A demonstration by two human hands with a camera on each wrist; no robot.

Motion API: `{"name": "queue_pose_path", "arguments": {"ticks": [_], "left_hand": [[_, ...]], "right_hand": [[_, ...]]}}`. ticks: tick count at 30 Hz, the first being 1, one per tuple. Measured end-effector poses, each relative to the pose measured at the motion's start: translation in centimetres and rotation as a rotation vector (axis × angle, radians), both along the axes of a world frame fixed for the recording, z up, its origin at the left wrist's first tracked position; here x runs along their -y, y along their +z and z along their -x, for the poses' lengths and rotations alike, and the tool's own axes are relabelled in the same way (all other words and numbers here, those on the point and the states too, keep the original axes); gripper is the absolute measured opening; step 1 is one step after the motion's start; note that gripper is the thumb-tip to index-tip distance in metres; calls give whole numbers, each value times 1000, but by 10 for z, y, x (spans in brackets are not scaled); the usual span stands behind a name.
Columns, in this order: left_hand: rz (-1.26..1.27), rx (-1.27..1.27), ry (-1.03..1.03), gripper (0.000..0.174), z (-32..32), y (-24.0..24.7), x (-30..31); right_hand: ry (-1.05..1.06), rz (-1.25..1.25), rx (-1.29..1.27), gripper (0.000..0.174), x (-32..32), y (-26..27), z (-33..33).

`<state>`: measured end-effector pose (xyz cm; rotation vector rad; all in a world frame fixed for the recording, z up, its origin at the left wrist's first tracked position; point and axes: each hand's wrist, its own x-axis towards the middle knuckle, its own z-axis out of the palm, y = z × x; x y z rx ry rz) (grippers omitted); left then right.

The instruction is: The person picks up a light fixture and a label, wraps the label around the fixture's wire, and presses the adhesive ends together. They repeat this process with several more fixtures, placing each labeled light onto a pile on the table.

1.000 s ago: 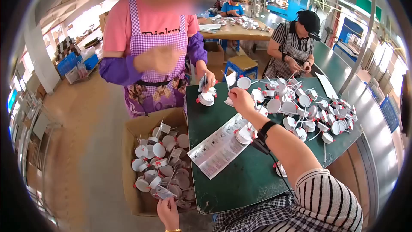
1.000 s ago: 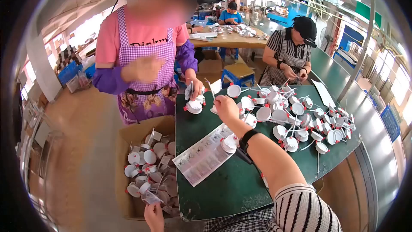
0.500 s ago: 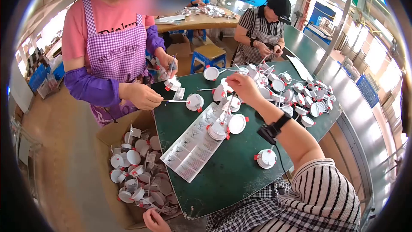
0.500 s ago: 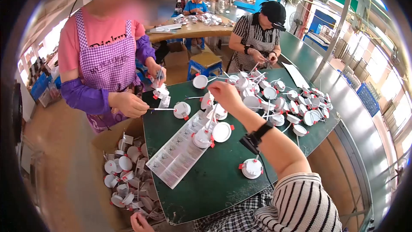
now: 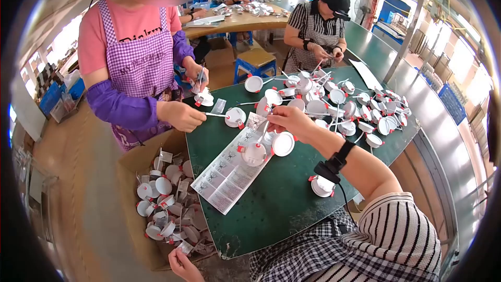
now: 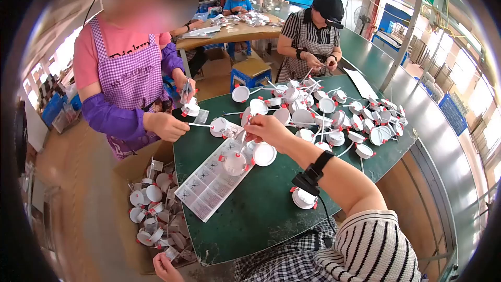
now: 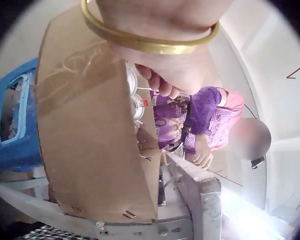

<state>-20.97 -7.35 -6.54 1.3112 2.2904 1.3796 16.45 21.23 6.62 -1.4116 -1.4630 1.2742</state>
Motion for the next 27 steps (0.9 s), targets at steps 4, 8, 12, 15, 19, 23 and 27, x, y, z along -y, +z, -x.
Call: {"name": "queue_pose_path", "arguments": {"ticks": [4, 8, 12, 15, 19, 23, 27], "left_hand": [[-104, 29, 41, 21, -14, 22, -13], [-260, 280, -130, 19, -45, 56, -55], [-256, 325, -533, 10, -82, 108, -105], [-228, 586, -636, 16, -104, 125, -136], [-21, 882, -798, 22, -110, 119, -164], [138, 916, -781, 26, -102, 99, -205], [286, 1103, -866, 24, -92, 103, -227]], "right_hand": [[79, -48, -113, 20, 19, 9, 11], [226, -86, -171, 19, 37, 17, 27], [313, -38, -205, 19, 59, 24, 46], [381, -65, -229, 21, 70, 27, 58], [393, -83, -256, 21, 72, 17, 69], [279, -75, -283, 21, 53, -2, 83], [117, -40, -277, 20, 32, -15, 94]]}}
